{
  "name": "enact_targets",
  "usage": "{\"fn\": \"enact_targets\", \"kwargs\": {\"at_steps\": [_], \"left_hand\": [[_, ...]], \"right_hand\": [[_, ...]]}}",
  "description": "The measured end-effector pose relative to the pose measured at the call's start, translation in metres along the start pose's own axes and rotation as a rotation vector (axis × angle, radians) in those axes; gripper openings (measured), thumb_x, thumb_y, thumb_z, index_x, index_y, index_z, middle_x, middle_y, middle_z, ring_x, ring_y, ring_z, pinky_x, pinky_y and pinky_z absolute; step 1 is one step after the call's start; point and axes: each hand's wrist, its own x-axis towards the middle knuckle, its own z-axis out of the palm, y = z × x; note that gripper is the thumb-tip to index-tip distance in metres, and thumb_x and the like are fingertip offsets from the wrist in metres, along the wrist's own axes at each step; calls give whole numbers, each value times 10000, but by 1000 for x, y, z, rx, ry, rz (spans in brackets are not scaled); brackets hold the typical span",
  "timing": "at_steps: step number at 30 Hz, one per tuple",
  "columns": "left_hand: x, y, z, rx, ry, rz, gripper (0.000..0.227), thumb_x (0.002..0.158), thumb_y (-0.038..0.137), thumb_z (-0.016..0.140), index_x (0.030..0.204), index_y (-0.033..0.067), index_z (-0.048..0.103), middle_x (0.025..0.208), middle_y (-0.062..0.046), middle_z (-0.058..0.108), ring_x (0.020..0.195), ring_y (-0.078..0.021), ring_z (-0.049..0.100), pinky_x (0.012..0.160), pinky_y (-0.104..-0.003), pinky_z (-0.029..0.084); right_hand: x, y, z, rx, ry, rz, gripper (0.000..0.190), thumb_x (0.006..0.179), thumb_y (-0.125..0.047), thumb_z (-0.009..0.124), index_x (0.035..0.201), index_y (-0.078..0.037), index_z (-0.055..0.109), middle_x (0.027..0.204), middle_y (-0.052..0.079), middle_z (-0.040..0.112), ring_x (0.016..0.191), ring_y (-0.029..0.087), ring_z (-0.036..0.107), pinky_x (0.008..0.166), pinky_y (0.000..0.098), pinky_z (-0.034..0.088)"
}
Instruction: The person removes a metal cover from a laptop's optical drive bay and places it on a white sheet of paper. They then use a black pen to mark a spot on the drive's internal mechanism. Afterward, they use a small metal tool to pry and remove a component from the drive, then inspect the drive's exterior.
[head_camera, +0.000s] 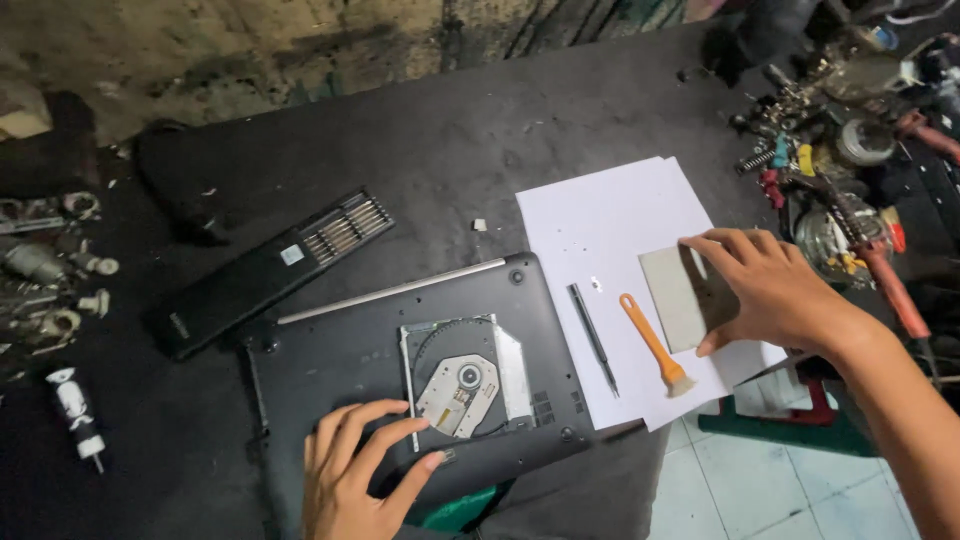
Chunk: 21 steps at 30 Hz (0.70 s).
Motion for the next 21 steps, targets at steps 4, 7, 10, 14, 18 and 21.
{"fn": "enact_targets", "kwargs": {"at_steps": [4,7,10,14,18,21], "left_hand": [[-1,0,-4,-15,10,2,249,860,503,720,1060,375,794,1221,145,691,1151,-214,584,877,-460,460],[-2,0,-5,-56,5,21,260,880,498,706,1078,355,793,1223,128,693,1165,-208,573,903,-451,457],[-2,-1,-6,-61,20,39,264,884,505,703,1082,352,790,1205,125,698,1144,-207,581,894,-443,454],[-1,0,-9,-84,14,32,254,887,492,703,1066,335,792,1189,127,696,1150,-202,586,881,-447,462],[0,0,-10,-99,16,24,252,890,482,702,1070,332,794,1185,131,701,1147,-203,598,881,-447,471],[-2,0,-8,-81,33,24,239,901,473,687,1066,336,793,1171,135,708,1135,-192,606,841,-421,475]], "right_hand": [[4,0,0,-50,-26,20,1451,506,-663,1039,1624,-342,171,1631,9,265,1457,328,296,1112,589,369],[5,5,6,-63,7,16,1454,478,-684,1040,1610,-274,226,1619,23,286,1477,293,278,1137,551,360],[5,12,15,-75,96,2,1474,418,-730,1042,1576,-207,295,1572,86,341,1442,343,324,1159,539,354],[1,16,21,-76,313,-21,1446,356,-642,1028,1524,-139,339,1534,132,375,1466,412,312,1080,639,451],[-14,4,7,10,311,96,1184,510,-549,968,1476,-128,428,1376,167,501,1354,390,421,963,581,517],[-31,1,-4,44,355,70,763,763,-500,785,1411,-195,523,1221,148,553,1142,393,507,934,492,476]]}}
